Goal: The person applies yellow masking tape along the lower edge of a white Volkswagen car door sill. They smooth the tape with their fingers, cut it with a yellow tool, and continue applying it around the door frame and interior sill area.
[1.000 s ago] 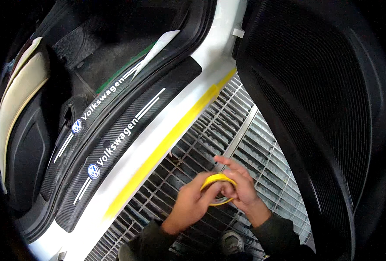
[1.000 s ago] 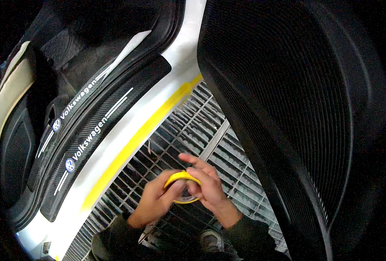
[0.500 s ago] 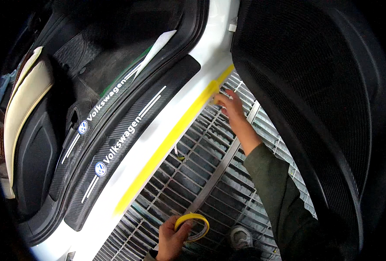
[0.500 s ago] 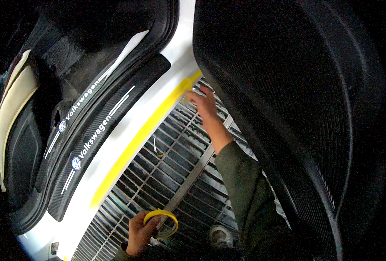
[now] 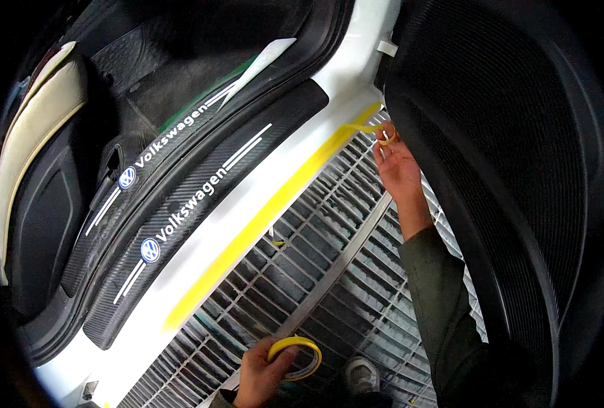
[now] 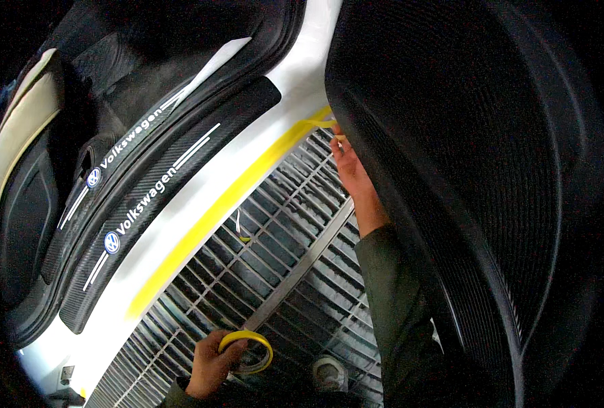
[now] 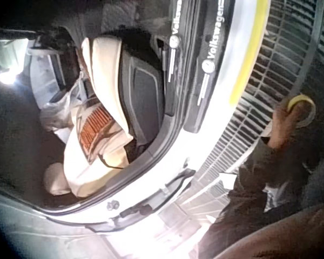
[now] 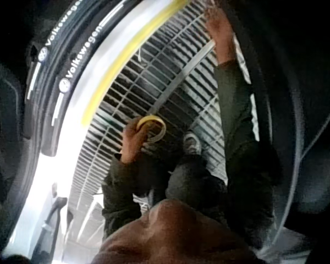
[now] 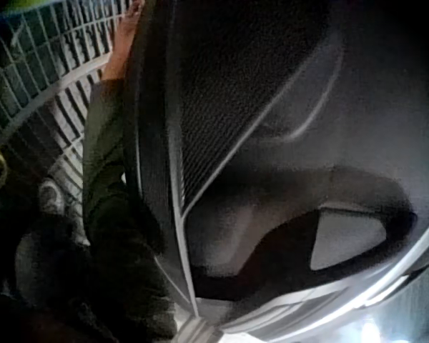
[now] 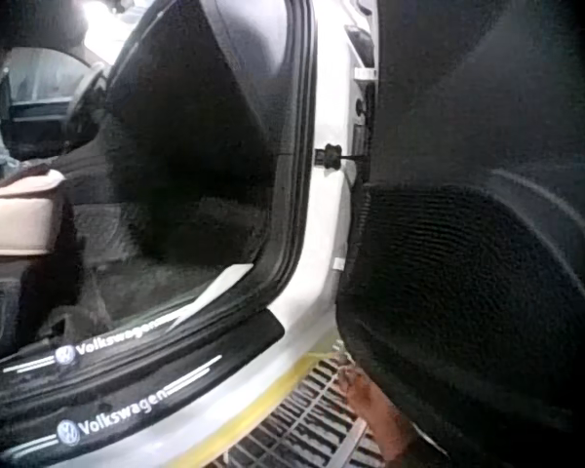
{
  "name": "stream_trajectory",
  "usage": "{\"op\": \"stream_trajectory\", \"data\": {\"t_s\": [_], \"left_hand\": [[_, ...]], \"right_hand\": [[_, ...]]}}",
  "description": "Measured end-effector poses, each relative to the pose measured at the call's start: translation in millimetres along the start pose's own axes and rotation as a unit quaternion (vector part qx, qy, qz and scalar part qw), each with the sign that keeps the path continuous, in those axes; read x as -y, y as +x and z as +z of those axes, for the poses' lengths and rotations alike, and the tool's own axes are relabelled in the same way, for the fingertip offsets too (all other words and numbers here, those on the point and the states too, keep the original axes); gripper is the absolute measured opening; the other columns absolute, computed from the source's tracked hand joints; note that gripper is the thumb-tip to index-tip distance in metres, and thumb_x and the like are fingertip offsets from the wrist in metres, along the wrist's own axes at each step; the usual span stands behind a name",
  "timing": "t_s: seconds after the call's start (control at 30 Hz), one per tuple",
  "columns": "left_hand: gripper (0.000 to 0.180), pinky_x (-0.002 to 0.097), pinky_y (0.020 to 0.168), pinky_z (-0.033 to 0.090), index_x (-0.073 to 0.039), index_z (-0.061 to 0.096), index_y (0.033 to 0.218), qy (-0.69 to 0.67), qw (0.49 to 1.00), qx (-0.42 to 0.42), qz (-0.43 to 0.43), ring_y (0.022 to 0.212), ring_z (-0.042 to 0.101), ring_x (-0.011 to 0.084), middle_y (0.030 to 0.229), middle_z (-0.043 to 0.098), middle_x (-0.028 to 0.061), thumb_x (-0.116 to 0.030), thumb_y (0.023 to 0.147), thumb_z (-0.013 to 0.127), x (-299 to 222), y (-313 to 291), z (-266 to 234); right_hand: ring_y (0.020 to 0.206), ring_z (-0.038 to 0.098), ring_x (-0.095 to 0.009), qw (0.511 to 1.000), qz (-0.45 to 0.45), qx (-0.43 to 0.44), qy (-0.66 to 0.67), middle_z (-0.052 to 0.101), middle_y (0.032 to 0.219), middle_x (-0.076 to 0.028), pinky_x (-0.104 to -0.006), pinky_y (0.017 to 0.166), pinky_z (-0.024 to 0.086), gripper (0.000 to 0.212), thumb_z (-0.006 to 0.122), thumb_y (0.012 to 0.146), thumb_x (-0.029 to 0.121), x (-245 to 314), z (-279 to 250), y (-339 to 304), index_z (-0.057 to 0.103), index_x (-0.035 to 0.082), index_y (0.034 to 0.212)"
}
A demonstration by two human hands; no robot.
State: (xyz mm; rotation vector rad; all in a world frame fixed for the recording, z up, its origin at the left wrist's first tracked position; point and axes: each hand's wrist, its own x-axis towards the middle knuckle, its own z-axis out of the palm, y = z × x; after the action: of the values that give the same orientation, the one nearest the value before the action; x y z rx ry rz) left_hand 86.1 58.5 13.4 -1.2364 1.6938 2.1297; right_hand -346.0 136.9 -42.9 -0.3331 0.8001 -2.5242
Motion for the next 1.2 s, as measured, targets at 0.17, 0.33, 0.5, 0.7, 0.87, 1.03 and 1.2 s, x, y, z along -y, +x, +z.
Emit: {"op": "stream_trajectory", "data": {"t_s": [0.17, 0.33, 0.5, 0.7, 0.87, 1.03, 1.2], "left_hand": [[0.028, 0.0254, 0.051, 0.042, 0.003, 0.063, 0.105, 0.016, 0.997, -0.003, -0.069, 0.057, 0.051, 0.0076, 0.070, 0.057, 0.0011, -0.022, 0.094, 0.069, -12.4, -3.9, -3.2], [0.026, 0.0251, 0.050, 0.042, 0.002, 0.063, 0.103, -0.003, 0.999, -0.007, -0.042, 0.057, 0.053, 0.0075, 0.071, 0.058, 0.0011, -0.021, 0.093, 0.069, -8.2, -7.8, -7.5], [0.023, 0.0254, 0.053, 0.040, 0.000, 0.063, 0.106, -0.035, 0.999, -0.009, -0.005, 0.059, 0.051, 0.0074, 0.073, 0.058, 0.0016, -0.019, 0.094, 0.068, -5.1, -10.7, -11.7], [0.020, 0.0260, 0.055, 0.035, -0.002, 0.063, 0.113, -0.055, 0.995, 0.023, 0.080, 0.063, 0.044, 0.0063, 0.079, 0.056, 0.0002, -0.016, 0.099, 0.061, 2.9, -9.6, -14.0], [0.020, 0.0251, 0.055, 0.036, -0.001, 0.064, 0.112, -0.039, 0.996, 0.008, 0.075, 0.064, 0.044, 0.0057, 0.080, 0.056, -0.0001, -0.015, 0.098, 0.061, 10.4, -7.4, -14.2], [0.021, 0.0272, 0.056, 0.037, 0.000, 0.063, 0.113, -0.023, 0.995, 0.007, 0.094, 0.063, 0.044, 0.0071, 0.079, 0.056, 0.0015, -0.014, 0.098, 0.061, 12.9, -5.8, -14.9], [0.021, 0.0257, 0.055, 0.039, 0.001, 0.063, 0.104, 0.016, 1.000, -0.006, -0.016, 0.060, 0.050, 0.0072, 0.073, 0.057, 0.0013, -0.017, 0.094, 0.067, -0.9, -9.5, -17.5]], "right_hand": [[0.114, 0.059, -0.016, 0.939, -0.079, -0.153, -0.299, 0.066, 0.121, -0.006, -0.0335, 0.097, 0.044, 0.032, 0.061, 0.095, 0.011, -17.6, -3.6, 27.5, 0.058, 0.007, 0.127], [0.106, 0.060, -0.011, 0.972, -0.028, -0.148, -0.178, 0.069, 0.114, -0.003, -0.0298, 0.093, 0.043, 0.031, 0.057, 0.099, 0.029, -15.4, -3.8, 49.2, 0.059, 0.012, 0.124], [0.085, 0.054, -0.007, 0.967, -0.016, -0.152, -0.203, 0.069, 0.116, 0.000, -0.0236, 0.079, 0.042, 0.028, 0.055, 0.099, 0.033, -18.0, 13.4, 59.8, 0.060, 0.015, 0.120], [0.075, 0.047, -0.005, 0.960, -0.025, -0.158, -0.230, 0.068, 0.122, -0.002, -0.0200, 0.067, 0.041, 0.030, 0.053, 0.100, 0.032, -22.0, 18.5, 64.0, 0.058, 0.014, 0.123], [0.073, 0.046, -0.004, 0.971, -0.020, -0.116, -0.209, 0.067, 0.125, -0.003, -0.0178, 0.062, 0.041, 0.029, 0.052, 0.101, 0.030, -18.6, 8.7, 73.5, 0.058, 0.012, 0.122], [0.073, 0.046, -0.005, 0.977, -0.012, -0.100, -0.188, 0.065, 0.127, -0.003, -0.0188, 0.065, 0.041, 0.028, 0.050, 0.100, 0.028, -17.2, 8.3, 74.7, 0.058, 0.011, 0.122], [0.080, 0.048, -0.009, 0.976, -0.023, -0.111, -0.188, 0.061, 0.132, -0.002, -0.0247, 0.074, 0.042, 0.042, 0.053, 0.097, 0.032, -19.8, 14.5, 66.6, 0.054, 0.011, 0.134]]}}
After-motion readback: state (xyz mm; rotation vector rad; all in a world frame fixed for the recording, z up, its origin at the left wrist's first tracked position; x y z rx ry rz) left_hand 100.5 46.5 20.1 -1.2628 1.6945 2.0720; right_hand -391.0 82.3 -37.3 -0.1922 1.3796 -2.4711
